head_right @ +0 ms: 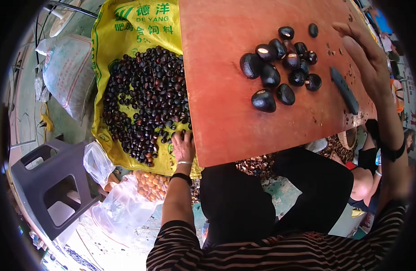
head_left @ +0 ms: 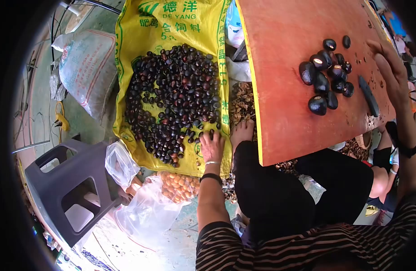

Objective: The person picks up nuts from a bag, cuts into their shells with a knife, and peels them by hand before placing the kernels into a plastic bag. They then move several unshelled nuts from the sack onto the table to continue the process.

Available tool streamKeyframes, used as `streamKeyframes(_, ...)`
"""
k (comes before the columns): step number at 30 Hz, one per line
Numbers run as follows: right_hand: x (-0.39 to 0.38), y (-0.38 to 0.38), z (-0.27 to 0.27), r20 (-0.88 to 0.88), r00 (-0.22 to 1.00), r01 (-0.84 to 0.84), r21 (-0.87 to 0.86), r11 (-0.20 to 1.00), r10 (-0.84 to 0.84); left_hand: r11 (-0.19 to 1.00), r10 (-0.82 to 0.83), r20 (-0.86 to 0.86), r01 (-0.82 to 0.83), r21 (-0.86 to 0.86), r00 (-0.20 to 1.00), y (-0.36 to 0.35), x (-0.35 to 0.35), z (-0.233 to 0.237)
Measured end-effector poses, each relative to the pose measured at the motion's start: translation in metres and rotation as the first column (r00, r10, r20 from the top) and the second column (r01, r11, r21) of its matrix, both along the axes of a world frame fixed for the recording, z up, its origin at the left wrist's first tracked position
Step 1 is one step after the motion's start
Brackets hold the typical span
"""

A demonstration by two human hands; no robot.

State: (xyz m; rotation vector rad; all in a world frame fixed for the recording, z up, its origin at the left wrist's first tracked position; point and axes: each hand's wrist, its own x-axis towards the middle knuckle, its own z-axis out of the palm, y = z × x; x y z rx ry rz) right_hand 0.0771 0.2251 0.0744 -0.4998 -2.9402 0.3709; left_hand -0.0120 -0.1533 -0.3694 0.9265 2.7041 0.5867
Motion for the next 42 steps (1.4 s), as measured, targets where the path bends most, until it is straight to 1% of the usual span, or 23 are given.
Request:
streamKeyframes(3, 0.024, -0.011, 0.001, -0.007, 0.993, 0.122, -0.023, 0.992, -0.122, 0.983, -0.183, -0.175, 0.179, -0.039, 0.967, -0.012, 0.010, -0.005)
streamKeyframes(5, 0.043, -0.014, 0.001, -0.012, 0.980, 0.197, -0.063, 0.978, -0.198, 0.977, -0.209, 0.000, 0.209, -0.029, 0.978, -0.008, -0.001, 0.003)
streamKeyframes(7, 0.061, -0.015, 0.003, 0.081, 0.943, 0.330, -0.103, 0.938, -0.323, 0.978, -0.210, 0.035, 0.211, -0.004, 0.977, -0.004, -0.012, 0.014)
streamKeyframes(8, 0.068, -0.018, -0.005, -0.010, 0.969, 0.245, -0.057, 0.968, -0.246, 0.977, -0.212, 0.079, 0.213, -0.008, 0.974, -0.002, -0.016, 0.016)
streamKeyframes(11, 0.092, -0.014, -0.013, -0.087, 0.964, 0.251, -0.022, 0.968, -0.252, 0.976, -0.213, 0.100, 0.216, -0.019, 0.972, 0.000, -0.016, 0.018)
streamKeyframes(12, 0.101, -0.021, -0.006, -0.021, 0.890, 0.445, -0.183, 0.876, -0.456, 0.984, -0.171, 0.115, 0.175, -0.026, 0.978, 0.002, -0.015, 0.017)
streamKeyframes(16, 0.129, -0.007, -0.009, 0.006, 0.860, 0.488, -0.309, 0.817, -0.511, 1.000, 0.016, 0.123, -0.017, 0.001, 0.992, 0.009, -0.001, 0.014)
streamKeyframes(19, 0.125, -0.006, -0.018, 0.013, 0.886, 0.452, -0.241, 0.859, -0.463, 0.998, 0.066, 0.139, -0.068, 0.011, 0.988, 0.011, -0.003, 0.021)
streamKeyframes(21, 0.124, -0.003, -0.019, 0.005, 0.895, 0.440, -0.173, 0.881, -0.445, 0.932, 0.103, 0.271, -0.188, 0.310, 0.957, 0.010, -0.012, 0.015)
streamKeyframes(23, 0.117, -0.001, -0.018, 0.014, 0.887, 0.457, -0.164, 0.874, -0.461, 0.825, 0.133, 0.388, -0.319, 0.467, 0.912, 0.006, -0.019, 0.016)
streamKeyframes(24, 0.109, -0.002, -0.022, -0.001, 0.900, 0.429, -0.171, 0.887, -0.436, 0.740, 0.167, 0.478, -0.430, 0.517, 0.862, 0.001, -0.017, 0.007)
streamKeyframes(25, 0.102, -0.001, -0.027, -0.040, 0.927, 0.364, -0.137, 0.921, -0.372, 0.568, 0.180, 0.953, -0.817, 0.101, 0.243, 0.003, -0.027, 0.064)
streamKeyframes(26, 0.095, 0.001, -0.031, -0.079, 0.949, 0.296, -0.095, 0.950, -0.304, 0.368, -0.077, 0.981, -0.910, 0.193, 0.177, -0.004, -0.024, 0.064)
streamKeyframes(27, 0.085, 0.003, -0.034, -0.109, 0.966, 0.227, -0.061, 0.972, -0.233, 0.288, -0.136, 0.985, -0.947, 0.145, 0.110, -0.009, -0.029, 0.086)
streamKeyframes(28, 0.075, 0.001, -0.034, -0.135, 0.977, 0.165, -0.023, 0.986, -0.166, 0.224, -0.321, 0.939, -0.953, 0.202, 0.124, -0.026, -0.031, 0.087)
streamKeyframes(29, 0.065, -0.003, -0.028, -0.068, 0.988, 0.144, 0.094, 0.985, -0.138, 0.088, -0.342, 0.930, -0.981, 0.174, 0.135, -0.026, -0.032, 0.114)
streamKeyframes(31, 0.062, 0.010, -0.033, -0.062, 0.998, 0.009, 0.140, 0.990, 0.000, -0.012, -0.572, 0.784, -0.959, 0.283, 0.239, -0.039, -0.042, 0.141)
streamKeyframes(33, 0.055, -0.006, -0.031, -0.012, 0.990, 0.138, 0.002, 0.990, -0.138, -0.039, -0.783, 0.586, -0.956, 0.290, 0.210, -0.050, -0.055, 0.171)
streamKeyframes(34, 0.055, -0.004, -0.036, -0.038, 0.996, 0.076, 0.042, 0.996, -0.075, -0.053, -0.822, 0.532, -0.958, 0.281, 0.201, -0.048, -0.059, 0.195)
streamKeyframes(35, 0.057, -0.004, -0.042, -0.060, 0.998, 0.014, 0.075, 0.997, -0.009, -0.051, -0.839, 0.501, -0.946, 0.319, 0.214, -0.050, -0.064, 0.211)
streamKeyframes(38, 0.060, -0.004, -0.047, -0.110, 0.992, 0.065, 0.023, 0.998, -0.062, -0.010, -0.774, 0.581, -0.923, 0.385, 0.251, -0.038, -0.075, 0.269)
streamKeyframes(39, 0.062, 0.000, -0.045, -0.126, 0.989, 0.074, 0.024, 0.997, -0.070, 0.041, -0.765, 0.599, -0.911, 0.411, 0.236, -0.031, -0.078, 0.290)
streamKeyframes(42, 0.066, 0.014, -0.043, -0.294, 0.930, 0.183, -0.157, 0.971, -0.222, 0.256, -0.549, 0.715, -0.727, 0.637, 0.433, 0.027, -0.073, 0.367)
